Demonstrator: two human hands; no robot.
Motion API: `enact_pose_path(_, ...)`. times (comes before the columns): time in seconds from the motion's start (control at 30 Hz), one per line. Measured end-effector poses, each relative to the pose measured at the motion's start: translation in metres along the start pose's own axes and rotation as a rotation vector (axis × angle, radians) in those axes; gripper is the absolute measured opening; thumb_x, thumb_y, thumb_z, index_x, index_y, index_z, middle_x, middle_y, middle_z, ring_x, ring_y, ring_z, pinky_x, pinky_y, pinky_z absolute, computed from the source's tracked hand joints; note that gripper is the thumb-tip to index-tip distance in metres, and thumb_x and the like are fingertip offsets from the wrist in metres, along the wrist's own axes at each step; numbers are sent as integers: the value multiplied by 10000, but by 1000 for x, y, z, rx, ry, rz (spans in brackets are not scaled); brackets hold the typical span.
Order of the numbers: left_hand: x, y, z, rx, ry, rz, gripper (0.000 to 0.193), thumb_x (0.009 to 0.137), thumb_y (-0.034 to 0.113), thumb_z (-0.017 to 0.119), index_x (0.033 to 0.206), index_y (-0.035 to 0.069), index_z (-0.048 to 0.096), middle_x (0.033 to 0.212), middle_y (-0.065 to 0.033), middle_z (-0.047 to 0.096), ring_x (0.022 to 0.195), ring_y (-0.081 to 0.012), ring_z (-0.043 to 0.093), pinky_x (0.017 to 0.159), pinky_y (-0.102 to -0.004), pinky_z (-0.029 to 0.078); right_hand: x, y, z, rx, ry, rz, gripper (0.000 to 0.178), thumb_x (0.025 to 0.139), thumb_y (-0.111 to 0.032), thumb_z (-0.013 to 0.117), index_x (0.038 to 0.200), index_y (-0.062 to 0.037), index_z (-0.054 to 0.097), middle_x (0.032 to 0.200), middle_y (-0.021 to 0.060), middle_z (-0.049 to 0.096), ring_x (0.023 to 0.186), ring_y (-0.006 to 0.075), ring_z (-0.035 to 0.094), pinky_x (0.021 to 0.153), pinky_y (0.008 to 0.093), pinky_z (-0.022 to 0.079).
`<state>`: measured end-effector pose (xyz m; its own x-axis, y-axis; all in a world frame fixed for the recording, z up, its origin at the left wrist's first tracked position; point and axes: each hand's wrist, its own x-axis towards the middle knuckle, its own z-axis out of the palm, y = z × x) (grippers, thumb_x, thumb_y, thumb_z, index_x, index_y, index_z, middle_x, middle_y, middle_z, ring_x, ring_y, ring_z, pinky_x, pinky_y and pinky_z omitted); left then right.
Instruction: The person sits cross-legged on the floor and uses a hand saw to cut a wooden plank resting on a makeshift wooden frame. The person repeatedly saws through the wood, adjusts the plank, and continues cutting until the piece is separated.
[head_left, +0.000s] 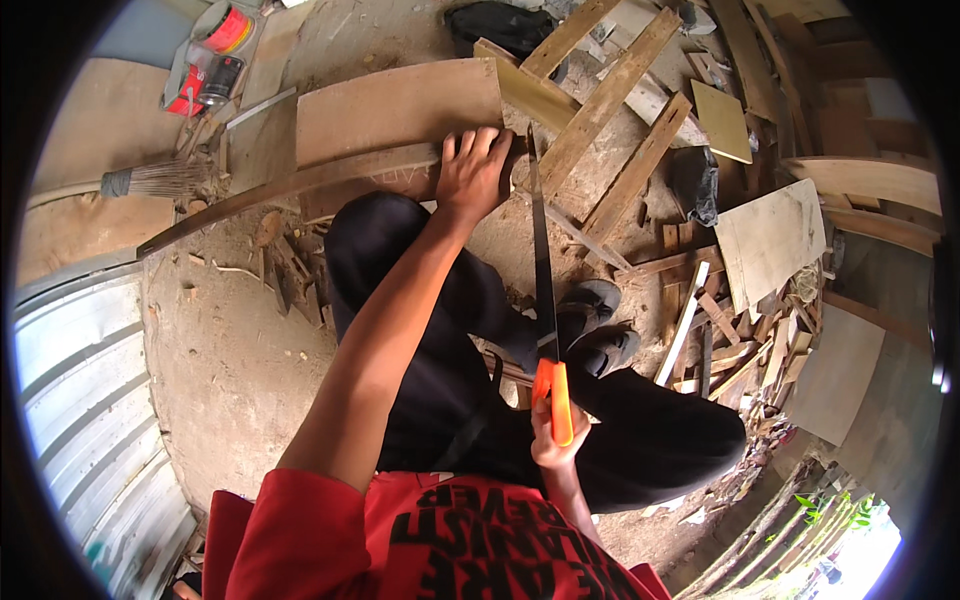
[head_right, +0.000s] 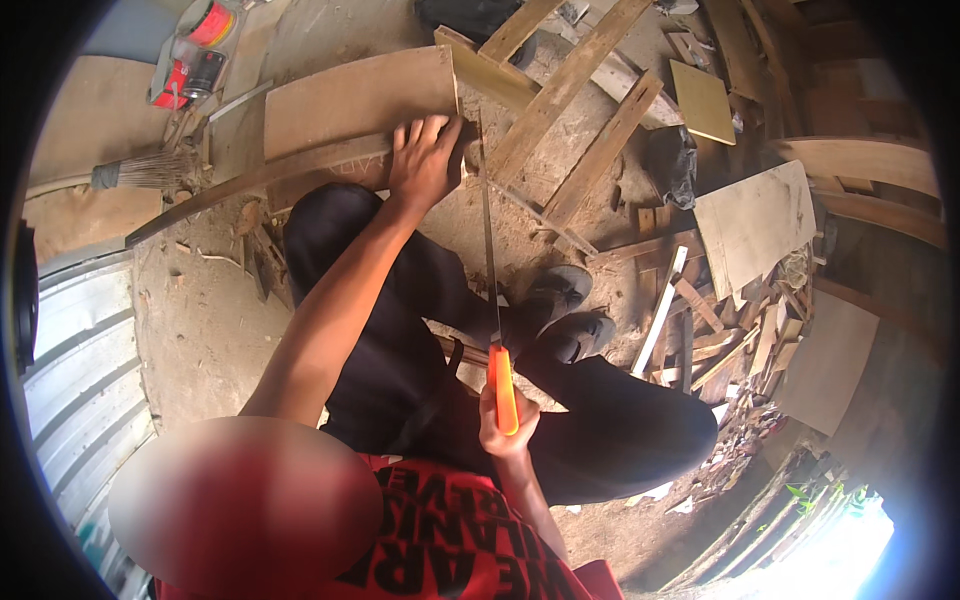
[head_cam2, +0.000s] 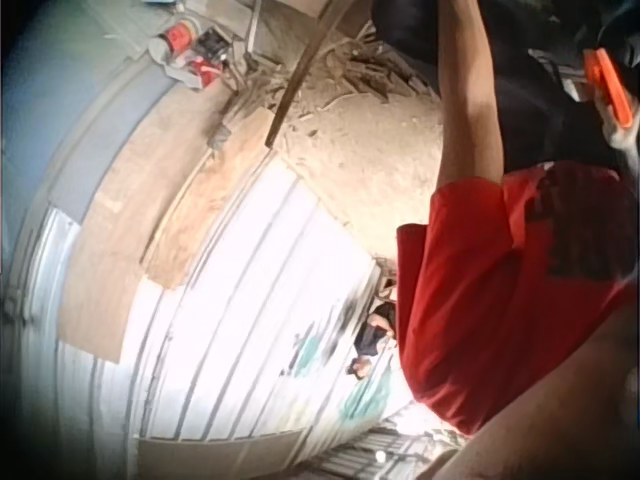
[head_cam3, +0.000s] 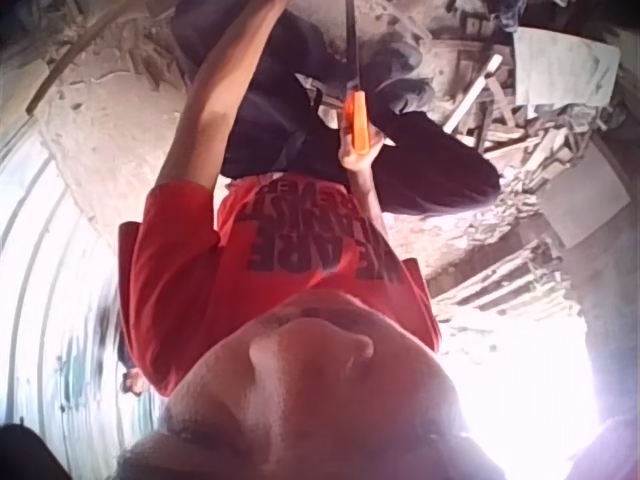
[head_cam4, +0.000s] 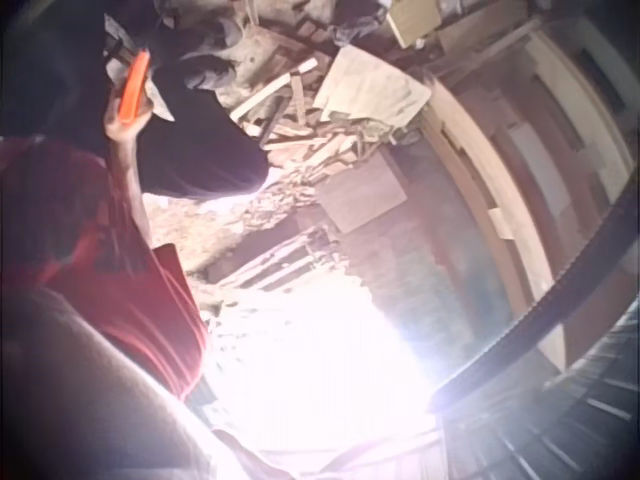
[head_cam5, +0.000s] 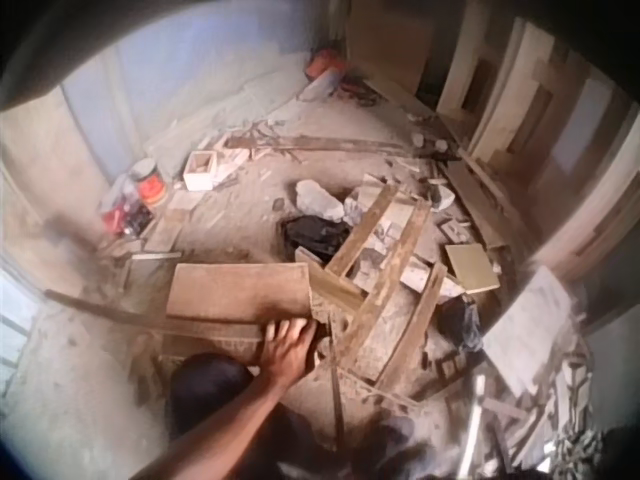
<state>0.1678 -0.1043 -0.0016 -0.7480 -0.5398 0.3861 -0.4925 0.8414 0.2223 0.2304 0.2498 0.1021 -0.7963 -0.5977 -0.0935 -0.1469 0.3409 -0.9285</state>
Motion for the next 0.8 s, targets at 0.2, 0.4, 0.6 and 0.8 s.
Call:
enact_pose_path(0.2, 9, 7, -5, -82, 56, -17, 283, 902, 201, 628, 1180, 148, 618, 1026, -57, 549, 1008, -251, 545, 965, -462, 385, 142, -26, 49, 75, -52, -129, 163, 914, -111, 623, 839, 33, 610, 623, 28, 554, 568, 91, 523, 521, 281, 422)
enact_pose_path(0.4, 4, 0, 0, -102, 33, -24, 295, 894, 211, 637, 1185, 156, 630, 1045, -56, 562, 1025, -251, 552, 970, -474, 391, 103, 4, 44, -5, -41, -127, 125, 900, -83, 614, 888, 40, 629, 701, 73, 619, 616, 124, 576, 565, 278, 459)
enact_pose_path(0.6, -6, -1, 1, 12, 9, -7, 460, 795, 164, 679, 1247, 114, 609, 1116, -63, 556, 1081, -257, 543, 993, -476, 384, 1, 13, 5, 37, -40, -24, 177, 911, -93, 615, 919, 80, 653, 794, 126, 689, 723, 171, 671, 685, 294, 525)
enact_pose_path(0.8, 11, 7, 2, -59, 65, -5, 273, 874, 212, 646, 1141, 163, 664, 1027, -50, 558, 1024, -254, 548, 947, -441, 383, 175, -24, 69, 134, 16, -109, 206, 922, -104, 658, 773, 16, 581, 571, 25, 517, 538, 79, 451, 480, 297, 391)
